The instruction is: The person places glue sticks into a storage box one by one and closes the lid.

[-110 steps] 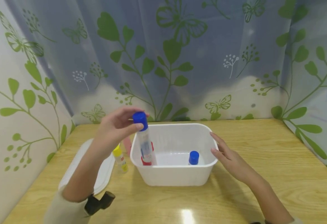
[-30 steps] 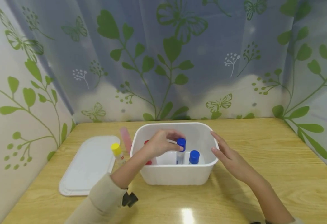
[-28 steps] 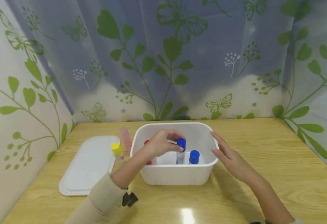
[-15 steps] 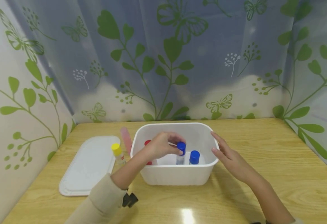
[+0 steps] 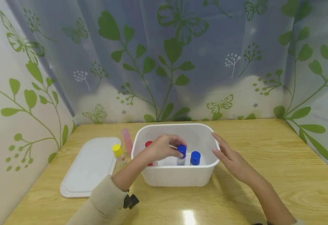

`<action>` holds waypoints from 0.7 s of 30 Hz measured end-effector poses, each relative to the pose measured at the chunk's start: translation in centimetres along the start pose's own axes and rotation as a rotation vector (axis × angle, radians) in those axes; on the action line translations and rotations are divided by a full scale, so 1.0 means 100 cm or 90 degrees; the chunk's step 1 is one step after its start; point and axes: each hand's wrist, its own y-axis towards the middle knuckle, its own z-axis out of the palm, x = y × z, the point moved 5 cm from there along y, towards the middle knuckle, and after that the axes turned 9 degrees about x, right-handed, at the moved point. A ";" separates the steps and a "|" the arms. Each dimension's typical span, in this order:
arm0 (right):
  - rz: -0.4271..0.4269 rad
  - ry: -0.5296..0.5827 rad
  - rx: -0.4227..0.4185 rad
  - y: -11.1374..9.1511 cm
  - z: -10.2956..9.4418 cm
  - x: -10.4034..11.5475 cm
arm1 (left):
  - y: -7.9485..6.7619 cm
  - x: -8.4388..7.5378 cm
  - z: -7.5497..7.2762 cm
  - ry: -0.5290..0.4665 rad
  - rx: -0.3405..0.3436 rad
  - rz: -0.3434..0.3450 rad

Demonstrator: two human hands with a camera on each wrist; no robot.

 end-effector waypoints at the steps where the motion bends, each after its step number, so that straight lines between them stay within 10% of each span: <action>1: 0.000 -0.001 0.000 0.000 0.000 0.000 | 0.000 0.000 0.000 0.000 0.001 0.000; 21: -0.006 0.014 0.002 0.000 0.001 0.000 | -0.002 -0.001 0.002 0.016 0.039 0.001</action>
